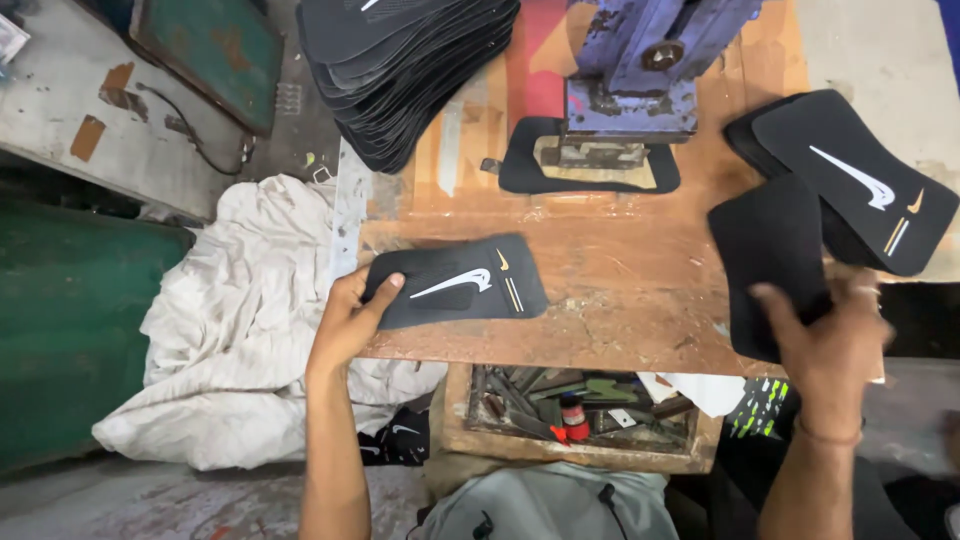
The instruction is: Manually feeding and stamping logos onto black fabric pieces using an industrial stamping machine.
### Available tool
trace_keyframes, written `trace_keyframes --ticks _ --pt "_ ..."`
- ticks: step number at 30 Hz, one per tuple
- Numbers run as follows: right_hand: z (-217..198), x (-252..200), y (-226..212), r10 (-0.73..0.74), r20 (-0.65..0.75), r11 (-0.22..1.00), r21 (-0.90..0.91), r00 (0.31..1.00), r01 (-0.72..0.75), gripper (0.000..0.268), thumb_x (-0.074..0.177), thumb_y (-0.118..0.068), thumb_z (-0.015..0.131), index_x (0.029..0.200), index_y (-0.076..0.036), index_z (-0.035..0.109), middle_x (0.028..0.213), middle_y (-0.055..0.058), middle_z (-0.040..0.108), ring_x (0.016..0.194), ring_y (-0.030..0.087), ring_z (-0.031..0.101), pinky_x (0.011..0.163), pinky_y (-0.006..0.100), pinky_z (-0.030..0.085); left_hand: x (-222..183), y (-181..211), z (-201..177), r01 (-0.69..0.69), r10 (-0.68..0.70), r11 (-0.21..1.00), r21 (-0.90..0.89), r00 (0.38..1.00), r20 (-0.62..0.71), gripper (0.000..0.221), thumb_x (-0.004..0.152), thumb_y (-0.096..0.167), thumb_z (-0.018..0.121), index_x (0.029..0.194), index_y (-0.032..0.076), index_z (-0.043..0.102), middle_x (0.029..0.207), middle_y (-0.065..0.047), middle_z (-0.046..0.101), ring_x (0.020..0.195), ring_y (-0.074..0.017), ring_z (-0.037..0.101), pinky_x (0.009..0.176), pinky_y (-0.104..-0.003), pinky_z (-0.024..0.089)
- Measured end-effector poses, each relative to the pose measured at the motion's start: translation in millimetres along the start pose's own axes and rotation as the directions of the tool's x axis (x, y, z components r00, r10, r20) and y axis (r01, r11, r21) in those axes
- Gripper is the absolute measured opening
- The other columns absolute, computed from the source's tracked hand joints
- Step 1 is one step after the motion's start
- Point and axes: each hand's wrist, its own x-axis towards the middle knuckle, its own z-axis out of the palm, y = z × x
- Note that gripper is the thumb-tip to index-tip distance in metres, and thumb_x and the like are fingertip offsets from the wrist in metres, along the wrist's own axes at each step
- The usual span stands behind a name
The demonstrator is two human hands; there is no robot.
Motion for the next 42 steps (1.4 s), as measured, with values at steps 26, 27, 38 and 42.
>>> trace_keyframes --ticks 26,27,38,42 --pt "75.3 -26.1 -103.9 -0.383 0.08 0.924 0.01 0.92 0.383 0.032 0.085 -0.027 0.076 0.105 -0.004 0.065 0.134 0.015 0.063 0.137 0.036 0.054 0.118 0.057 0.036 73.9 126.1 -11.5 -0.384 0.441 0.896 0.225 0.834 -0.332 0.03 0.102 0.02 0.068 0.121 -0.003 0.068 0.102 -0.007 0.072 0.094 -0.013 0.061 0.087 -0.03 0.05" --pt "75.7 -25.2 -104.6 -0.384 0.082 0.923 0.023 0.92 0.383 0.032 0.085 -0.026 0.076 0.105 -0.003 0.065 0.135 0.015 0.063 0.138 0.035 0.053 0.118 0.057 0.036 92.1 158.2 -14.5 -0.619 0.65 0.758 0.206 0.689 -0.319 0.033 0.106 0.016 0.066 0.131 -0.005 0.063 0.12 -0.008 0.071 0.11 -0.0139 0.062 0.101 -0.03 0.049" --pt "78.2 -23.2 -107.3 -0.34 0.074 0.941 0.025 0.938 0.339 0.03 0.085 -0.028 0.075 0.102 -0.004 0.068 0.133 0.013 0.064 0.137 0.033 0.054 0.117 0.054 0.036 88.9 127.5 33.4 -0.568 0.739 0.67 0.478 0.57 -0.358 0.025 0.099 0.0 0.066 0.123 0.0 0.064 0.119 -0.014 0.069 0.107 -0.0239 0.068 0.089 -0.033 0.053" --pt "80.8 -21.8 -107.7 -0.333 0.074 0.943 0.005 0.94 0.334 0.03 0.085 -0.029 0.076 0.099 -0.004 0.067 0.132 0.013 0.065 0.136 0.033 0.055 0.117 0.054 0.037 43.0 53.2 76.7 -0.186 0.225 0.924 0.335 0.971 -0.08 0.033 0.089 0.006 0.07 0.122 0.011 0.068 0.103 -0.004 0.074 0.072 -0.0127 0.068 0.053 -0.028 0.055"
